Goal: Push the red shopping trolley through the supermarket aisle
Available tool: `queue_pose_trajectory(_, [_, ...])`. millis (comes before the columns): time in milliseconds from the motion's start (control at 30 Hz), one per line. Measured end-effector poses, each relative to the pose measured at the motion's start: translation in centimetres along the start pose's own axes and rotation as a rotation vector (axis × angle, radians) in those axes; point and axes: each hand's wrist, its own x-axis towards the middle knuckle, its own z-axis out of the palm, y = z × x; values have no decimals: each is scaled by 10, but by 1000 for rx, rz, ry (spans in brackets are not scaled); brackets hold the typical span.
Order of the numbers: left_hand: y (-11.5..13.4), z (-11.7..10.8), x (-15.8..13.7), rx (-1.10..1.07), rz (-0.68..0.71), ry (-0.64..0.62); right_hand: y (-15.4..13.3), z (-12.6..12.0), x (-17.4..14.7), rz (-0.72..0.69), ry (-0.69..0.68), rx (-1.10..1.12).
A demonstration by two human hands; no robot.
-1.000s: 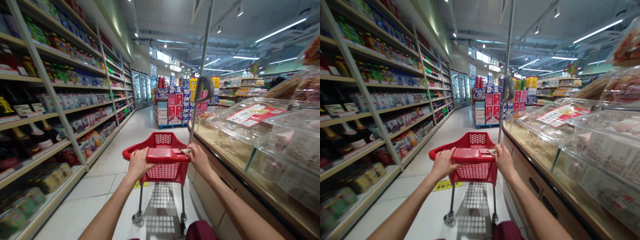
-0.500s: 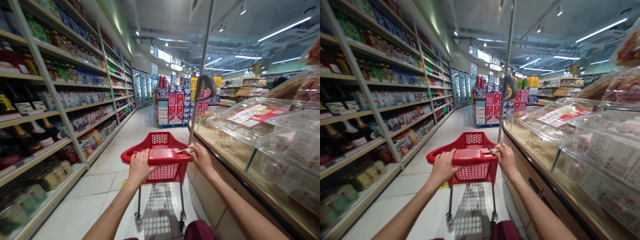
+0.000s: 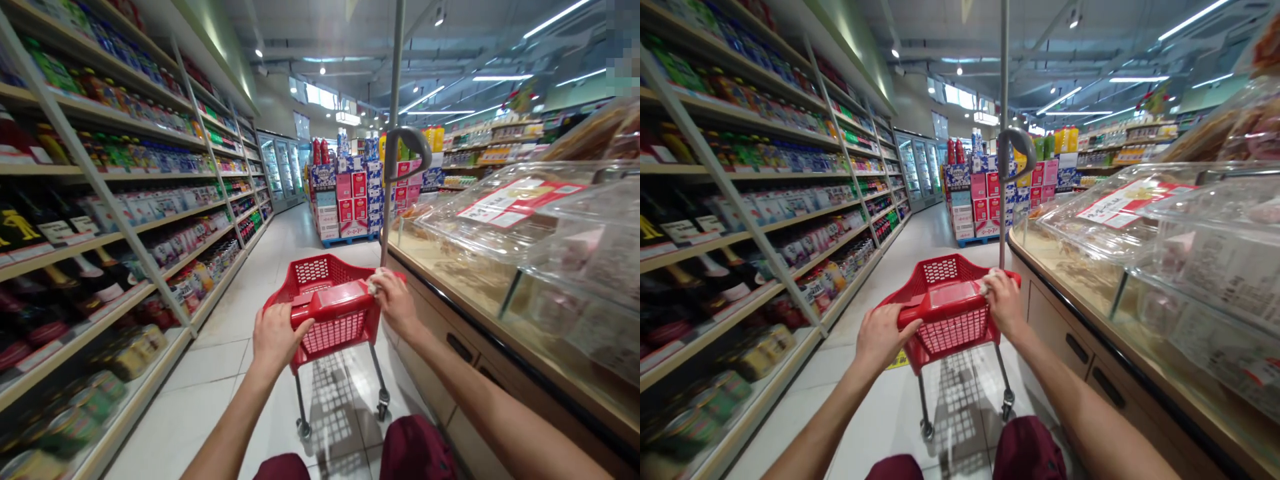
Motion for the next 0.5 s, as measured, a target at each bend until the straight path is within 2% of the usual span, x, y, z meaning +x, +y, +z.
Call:
queue_pose_trajectory(100, [9,-2,1,19,-22,-12,-43,24,-9,-188,-65,120])
queue_pose_trajectory(167, [9,0,-1,6,20,-11,-57,34,-8,-291,-120,126])
queue_pose_trajectory(233, [1,4,-4,-52,111,0,-47,34,-1,-247,-112,72])
queue_pose_trajectory(333, [-15,12,-6,-114,181,66,-16,24,13,-14,-10,-4])
queue_pose_trajectory(367, [-18,14,-6,-111,178,83,-10,21,16,20,-1,-6])
queue_pose_trajectory(433, [-13,14,-5,-73,161,90,-13,21,17,-43,-44,35])
queue_pose_trajectory(500, [1,9,-4,-15,150,67,-28,25,13,-194,-139,97])
